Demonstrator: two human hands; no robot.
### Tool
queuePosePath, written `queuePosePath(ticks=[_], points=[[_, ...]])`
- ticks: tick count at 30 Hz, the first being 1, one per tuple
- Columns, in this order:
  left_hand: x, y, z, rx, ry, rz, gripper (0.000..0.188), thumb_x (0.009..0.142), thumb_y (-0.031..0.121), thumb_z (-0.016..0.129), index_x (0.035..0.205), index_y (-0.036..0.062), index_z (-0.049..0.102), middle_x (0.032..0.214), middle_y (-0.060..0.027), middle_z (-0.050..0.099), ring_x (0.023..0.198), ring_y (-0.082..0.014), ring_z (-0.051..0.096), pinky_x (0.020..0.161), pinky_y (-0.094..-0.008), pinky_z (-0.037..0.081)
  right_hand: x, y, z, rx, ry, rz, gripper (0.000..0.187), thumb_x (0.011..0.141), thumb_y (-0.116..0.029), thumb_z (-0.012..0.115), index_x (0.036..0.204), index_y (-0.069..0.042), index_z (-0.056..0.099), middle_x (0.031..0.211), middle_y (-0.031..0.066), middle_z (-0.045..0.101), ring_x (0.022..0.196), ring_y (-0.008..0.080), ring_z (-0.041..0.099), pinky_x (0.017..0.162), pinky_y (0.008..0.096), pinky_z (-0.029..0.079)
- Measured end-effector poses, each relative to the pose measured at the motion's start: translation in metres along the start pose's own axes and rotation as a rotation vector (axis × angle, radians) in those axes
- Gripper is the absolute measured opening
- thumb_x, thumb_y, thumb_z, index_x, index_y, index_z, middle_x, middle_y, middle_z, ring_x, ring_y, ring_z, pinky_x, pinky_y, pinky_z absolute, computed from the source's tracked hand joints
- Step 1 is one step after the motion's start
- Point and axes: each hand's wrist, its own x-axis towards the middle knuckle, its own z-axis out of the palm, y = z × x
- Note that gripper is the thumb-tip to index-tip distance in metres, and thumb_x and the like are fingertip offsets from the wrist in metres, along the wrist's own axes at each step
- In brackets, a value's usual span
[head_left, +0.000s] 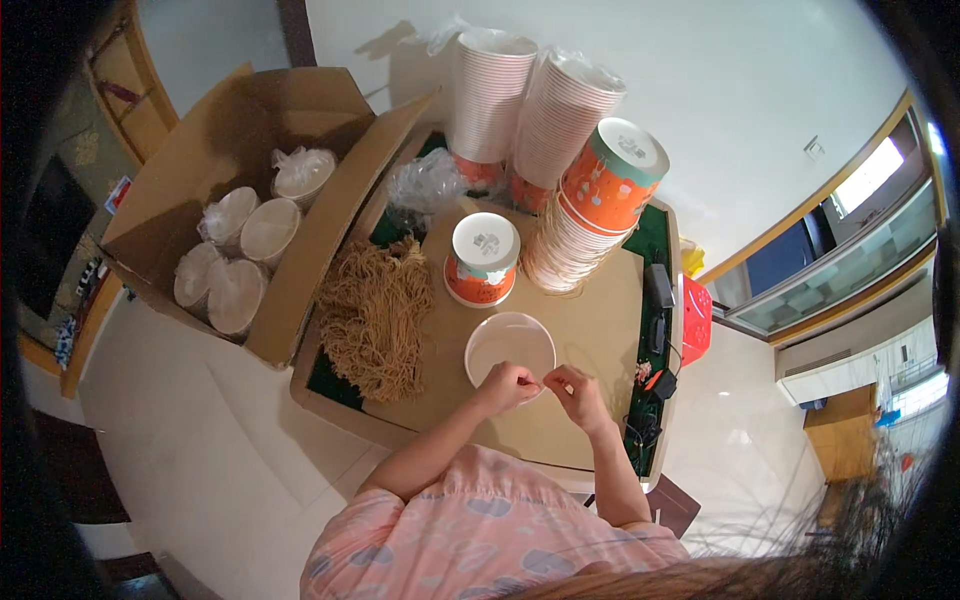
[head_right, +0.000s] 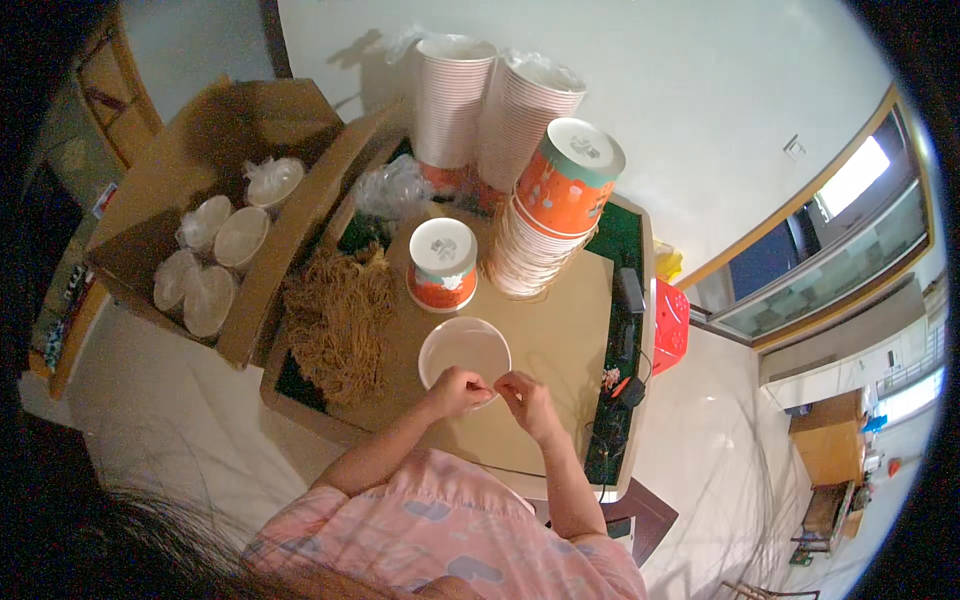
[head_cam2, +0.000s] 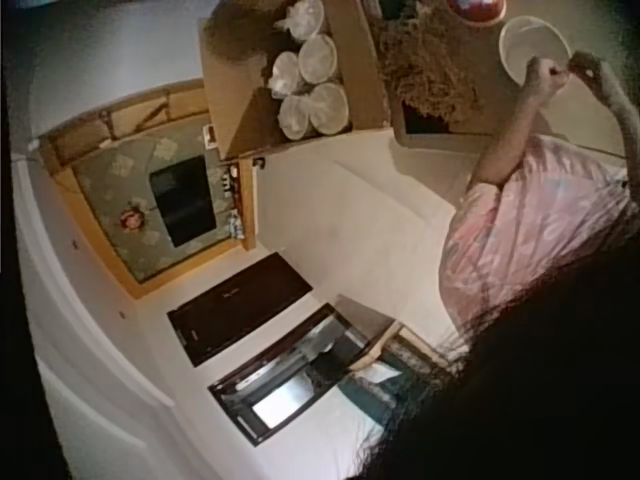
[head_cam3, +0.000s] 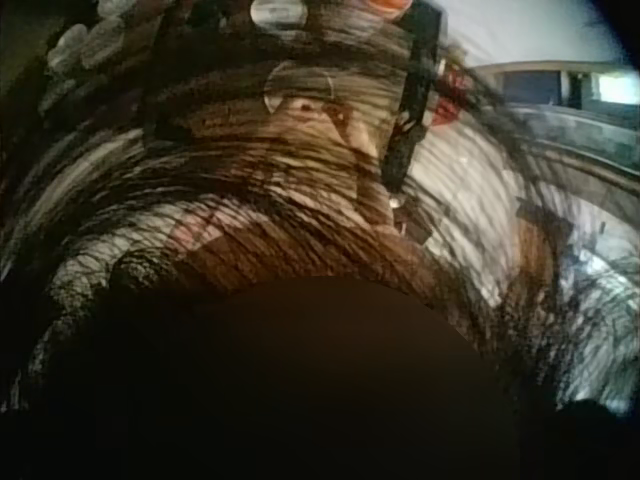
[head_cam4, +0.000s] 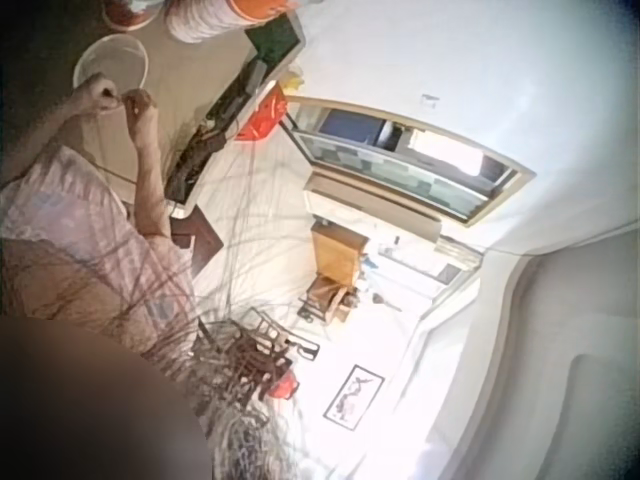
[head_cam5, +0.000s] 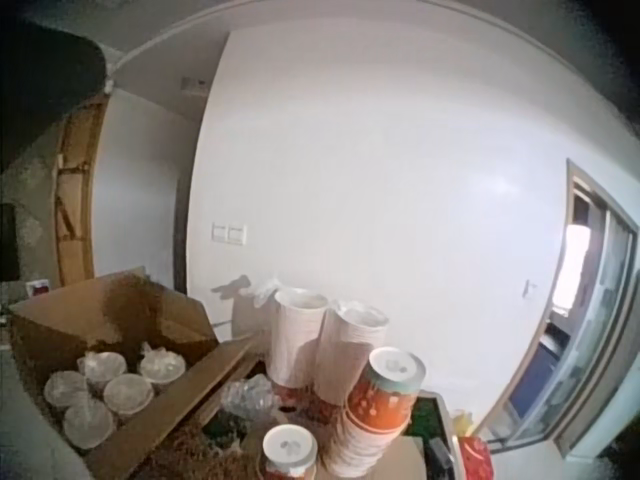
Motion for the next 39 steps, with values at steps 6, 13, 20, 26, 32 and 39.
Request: queuePosePath(ticks=[6,13,20,26,32,39], points=[[0.004,0.001,-0.008,0.02,0.083,0.114,0.02,0.072,0.017,0.066,0.084,0.0011,0.065,0.069,-0.0128,0.063,0.063,-0.0186,0.062,0.057,-0.0311,0.047,0.0,0.01,0.005,-0.079,0.026,0.067,0.007,0.078,-0.004,0.061,0.082,0.001,0.06,0.073,0.011,0.058,0.061,0.0189,0.056,0.056,0.0279,0.045],[0.01,0.024,-0.044,0.331,0.541,0.294,0.037,0.072,0.01,0.063,0.108,0.0027,0.056,0.112,-0.0175,0.053,0.095,-0.0308,0.055,0.081,-0.0409,0.045,0.001,0.034,0.021,-0.13,0.084,0.106,0.005,0.075,-0.006,0.064,0.079,-0.004,0.063,0.07,0.0093,0.055,0.057,0.018,0.054,0.054,0.0285,0.043],[-0.004,-0.011,0.002,0.559,0.107,0.392,0.021,0.066,0.008,0.061,0.087,0.0085,0.058,0.099,-0.0119,0.054,0.093,-0.0315,0.05,0.077,-0.0413,0.043,-0.006,0.035,0.031,-0.123,0.136,0.177,0.007,0.074,-0.009,0.065,0.078,-0.003,0.064,0.07,0.0097,0.056,0.058,0.0188,0.055,0.054,0.0286,0.044],[0.001,-0.012,0.007,0.343,0.087,0.238,0.012,0.067,0.01,0.063,0.076,0.0047,0.057,0.081,-0.012,0.058,0.079,-0.0311,0.055,0.071,-0.0395,0.044,-0.009,0.039,0.033,-0.11,0.171,0.193,0.008,0.075,-0.009,0.064,0.08,-0.002,0.063,0.072,0.0108,0.058,0.06,0.0194,0.057,0.055,0.0286,0.045],[0.002,-0.014,0.003,0.19,0.049,0.239,0.011,0.069,0.012,0.063,0.072,0.0032,0.058,0.073,-0.0141,0.058,0.073,-0.0308,0.057,0.066,-0.0388,0.045,-0.011,0.053,0.037,-0.034,0.184,0.21,0.009,0.076,-0.008,0.064,0.081,0.0,0.063,0.073,0.0113,0.059,0.061,0.0176,0.058,0.056,0.0278,0.045],[-0.002,-0.014,0.005,0.111,-0.077,-0.01,0.017,0.073,0.016,0.065,0.076,0.0014,0.057,0.073,-0.0124,0.061,0.067,-0.023,0.061,0.062,-0.0337,0.047,-0.009,0.049,0.037,-0.068,0.162,0.238,0.008,0.075,-0.007,0.064,0.08,0.001,0.063,0.07,0.0107,0.059,0.06,0.0158,0.056,0.056,0.0261,0.044]])
